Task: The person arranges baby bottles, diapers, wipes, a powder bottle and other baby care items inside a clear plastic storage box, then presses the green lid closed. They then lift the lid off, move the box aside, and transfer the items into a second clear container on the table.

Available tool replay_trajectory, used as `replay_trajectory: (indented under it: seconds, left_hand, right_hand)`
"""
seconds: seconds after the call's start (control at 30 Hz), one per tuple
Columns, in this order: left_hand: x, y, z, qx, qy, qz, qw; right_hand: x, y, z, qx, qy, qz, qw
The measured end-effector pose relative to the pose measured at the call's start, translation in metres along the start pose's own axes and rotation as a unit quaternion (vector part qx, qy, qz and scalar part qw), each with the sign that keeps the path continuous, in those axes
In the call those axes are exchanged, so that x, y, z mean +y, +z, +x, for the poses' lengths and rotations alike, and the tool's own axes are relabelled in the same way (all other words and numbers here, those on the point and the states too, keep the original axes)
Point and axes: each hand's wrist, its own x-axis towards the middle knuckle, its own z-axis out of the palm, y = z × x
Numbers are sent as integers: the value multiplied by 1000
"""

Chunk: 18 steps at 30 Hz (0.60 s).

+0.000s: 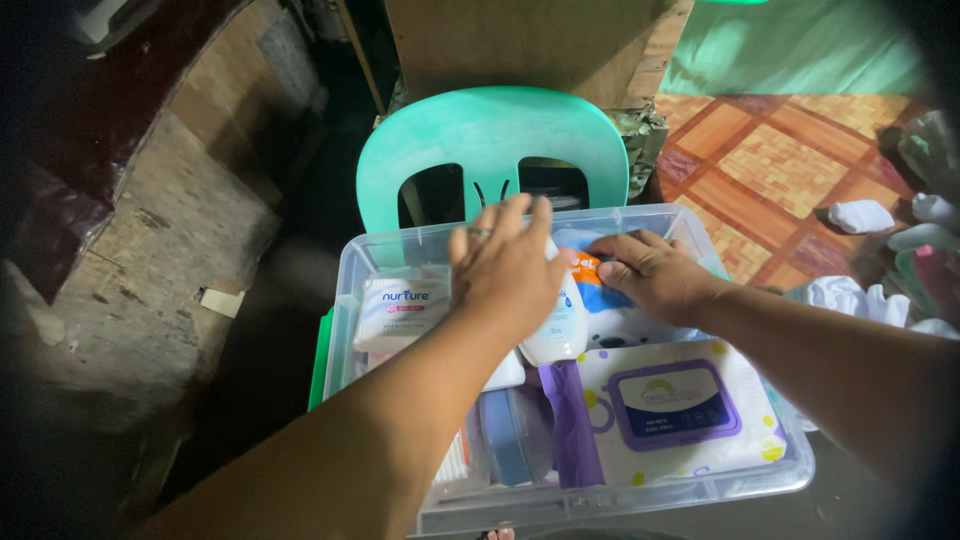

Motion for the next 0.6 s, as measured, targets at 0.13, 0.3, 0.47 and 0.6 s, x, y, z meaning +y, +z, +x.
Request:
replay_trajectory:
  seconds: [0.13, 0.3, 0.47, 0.6]
  left_hand:
    - [3, 17, -17, -72, 34, 24, 997]
    - [2, 26, -23, -146, 6, 80, 986]
    - [4, 19, -26, -158, -10, 92, 983]
    - [9, 13, -27, -177, -21, 88, 980]
  right_hand:
    - [4, 9, -3, 110, -53, 28, 992]
    - [3, 7, -9, 127, -93, -19, 987]
    - [-5, 0, -8, 55, -55, -33, 996]
    - [-6, 1, -8, 40, -36, -35, 998]
